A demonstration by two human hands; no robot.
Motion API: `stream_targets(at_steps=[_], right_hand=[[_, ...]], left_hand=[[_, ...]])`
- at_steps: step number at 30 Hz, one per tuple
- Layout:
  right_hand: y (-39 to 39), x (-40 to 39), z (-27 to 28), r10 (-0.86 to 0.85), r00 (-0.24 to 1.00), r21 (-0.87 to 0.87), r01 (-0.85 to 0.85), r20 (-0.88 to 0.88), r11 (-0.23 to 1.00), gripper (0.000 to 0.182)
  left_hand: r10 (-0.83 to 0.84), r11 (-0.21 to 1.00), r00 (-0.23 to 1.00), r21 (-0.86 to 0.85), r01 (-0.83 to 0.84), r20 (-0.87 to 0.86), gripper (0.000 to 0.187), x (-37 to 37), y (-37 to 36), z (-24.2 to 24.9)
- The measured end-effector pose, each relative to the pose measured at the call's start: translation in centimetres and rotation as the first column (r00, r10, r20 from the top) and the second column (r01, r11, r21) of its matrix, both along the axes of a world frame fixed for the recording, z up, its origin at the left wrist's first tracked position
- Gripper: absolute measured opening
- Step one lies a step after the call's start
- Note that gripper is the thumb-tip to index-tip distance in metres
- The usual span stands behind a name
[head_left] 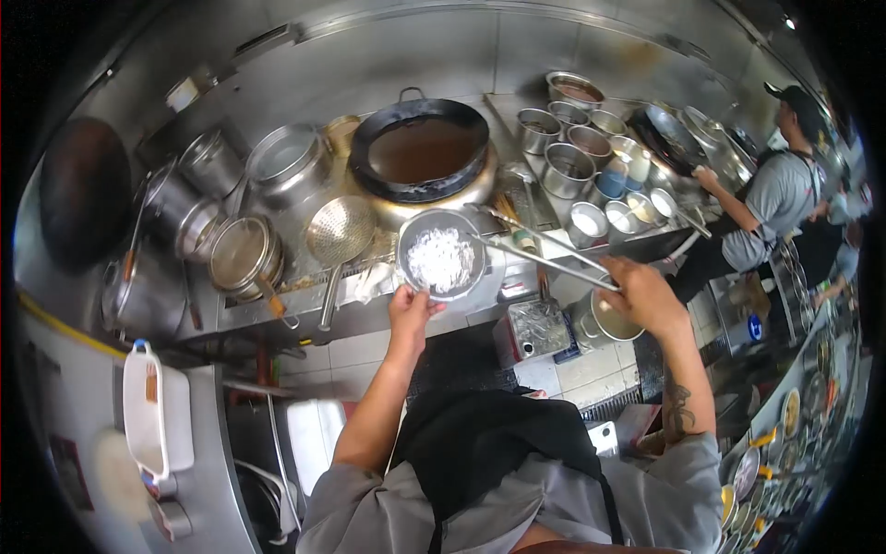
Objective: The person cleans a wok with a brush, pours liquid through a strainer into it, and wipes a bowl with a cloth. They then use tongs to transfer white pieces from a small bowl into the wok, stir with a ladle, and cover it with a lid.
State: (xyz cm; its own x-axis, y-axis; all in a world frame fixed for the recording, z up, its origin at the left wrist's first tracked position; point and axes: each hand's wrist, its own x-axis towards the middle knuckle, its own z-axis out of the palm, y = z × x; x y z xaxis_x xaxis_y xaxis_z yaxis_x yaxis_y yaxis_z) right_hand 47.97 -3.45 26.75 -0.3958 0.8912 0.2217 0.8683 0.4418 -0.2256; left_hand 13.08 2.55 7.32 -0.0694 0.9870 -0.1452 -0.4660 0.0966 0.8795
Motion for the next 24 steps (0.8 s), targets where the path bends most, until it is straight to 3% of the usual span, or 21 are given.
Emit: stream_targets(at_steps=[4, 8, 12, 16, 24], right_hand=[[2.6, -2.7, 3.9, 0.110, 0.988, 0.083, -0.119, 0.110, 0.989, 0.034], [4.2, -6.6, 7.2, 0.136, 0.962, 0.062, -0.155, 0.237, 0.986, 0.035], [6.9, -10.2, 7.7, 0.242, 0.931, 0.116, -0.282, 0.274, 0.952, 0.034], [9.4, -15.0, 8.4, 0.291, 0.923, 0.058, -0.315, 0.252, 0.947, 0.028], [13.1, -21.0, 9.7, 0.193, 0.931, 0.097, -0.233, 0.310, 0.968, 0.027]], left_hand=[[0.104, 0.983, 0.995, 0.149, -0.103, -0.003, 0.004, -0.9, 2.1, 0.9], [0.194, 0.963, 0.981, 0.194, -0.186, -0.020, 0.009, -2.5, 4.5, 1.2], [0.263, 0.939, 0.964, 0.236, -0.249, -0.030, 0.013, -4.5, 6.3, 1.2], [0.232, 0.933, 0.971, 0.294, -0.208, -0.049, 0.014, -7.6, 8.0, 1.0], [0.194, 0.965, 0.978, 0.167, -0.205, 0.081, 0.011, -13.0, 11.0, 1.0]])
